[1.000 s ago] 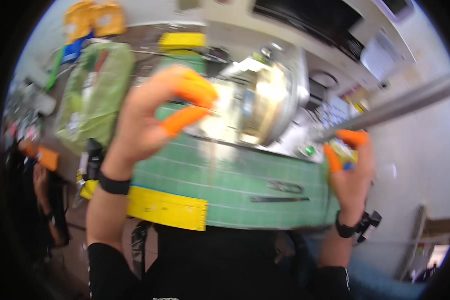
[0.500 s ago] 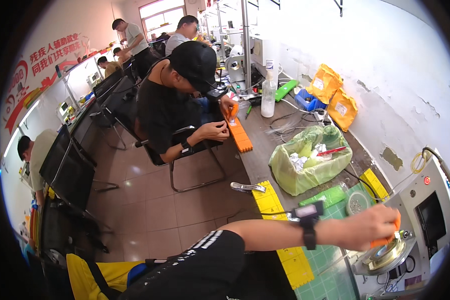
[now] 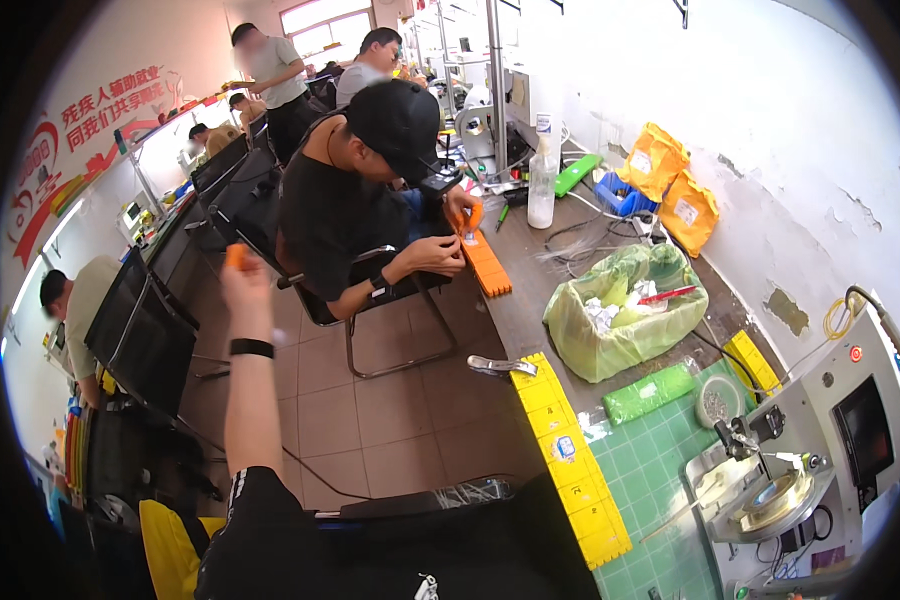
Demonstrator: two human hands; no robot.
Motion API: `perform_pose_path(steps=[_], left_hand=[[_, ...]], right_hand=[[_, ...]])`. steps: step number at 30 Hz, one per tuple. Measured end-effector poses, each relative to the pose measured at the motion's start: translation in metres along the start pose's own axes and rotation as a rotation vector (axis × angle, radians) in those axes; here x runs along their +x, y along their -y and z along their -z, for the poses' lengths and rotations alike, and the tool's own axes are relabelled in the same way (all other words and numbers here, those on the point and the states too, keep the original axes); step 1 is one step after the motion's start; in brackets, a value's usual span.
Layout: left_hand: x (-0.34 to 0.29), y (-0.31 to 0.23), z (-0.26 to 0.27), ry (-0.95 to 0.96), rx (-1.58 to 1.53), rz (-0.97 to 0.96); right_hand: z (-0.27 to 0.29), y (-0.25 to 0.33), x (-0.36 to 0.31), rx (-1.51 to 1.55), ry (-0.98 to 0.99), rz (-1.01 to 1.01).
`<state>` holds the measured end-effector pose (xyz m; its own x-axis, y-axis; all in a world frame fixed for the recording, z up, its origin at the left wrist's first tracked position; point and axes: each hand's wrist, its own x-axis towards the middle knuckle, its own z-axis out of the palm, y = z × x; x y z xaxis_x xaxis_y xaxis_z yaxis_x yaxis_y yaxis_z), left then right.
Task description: The recorder is assembling small electronic components, specifically threading a thin wire through a circular device and applying glue.
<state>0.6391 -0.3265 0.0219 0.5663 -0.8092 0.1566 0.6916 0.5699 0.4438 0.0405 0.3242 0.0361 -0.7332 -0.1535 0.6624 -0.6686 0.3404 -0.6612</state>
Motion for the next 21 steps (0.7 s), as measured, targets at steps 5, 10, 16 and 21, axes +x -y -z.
perform_pose_path(steps=[5, 10, 16, 21], left_hand=[[-0.159, 0.053, -0.139, 0.635, 0.277, -0.221], [-0.325, 0.08, -0.161, 1.561, 0.872, -1.264], [-0.427, 0.126, -0.137, 1.791, 0.604, -0.691], [-0.46, 0.13, -0.127, 1.793, 0.561, -0.52]], right_hand=[[-0.086, 0.074, 0.022, 0.681, 0.661, 0.338], [-0.102, 0.128, 0.008, 0.915, 0.685, 0.318], [-0.057, 0.126, 0.015, 0.991, 0.874, -0.419], [-0.033, 0.12, 0.013, 0.9, 1.045, -0.65]])
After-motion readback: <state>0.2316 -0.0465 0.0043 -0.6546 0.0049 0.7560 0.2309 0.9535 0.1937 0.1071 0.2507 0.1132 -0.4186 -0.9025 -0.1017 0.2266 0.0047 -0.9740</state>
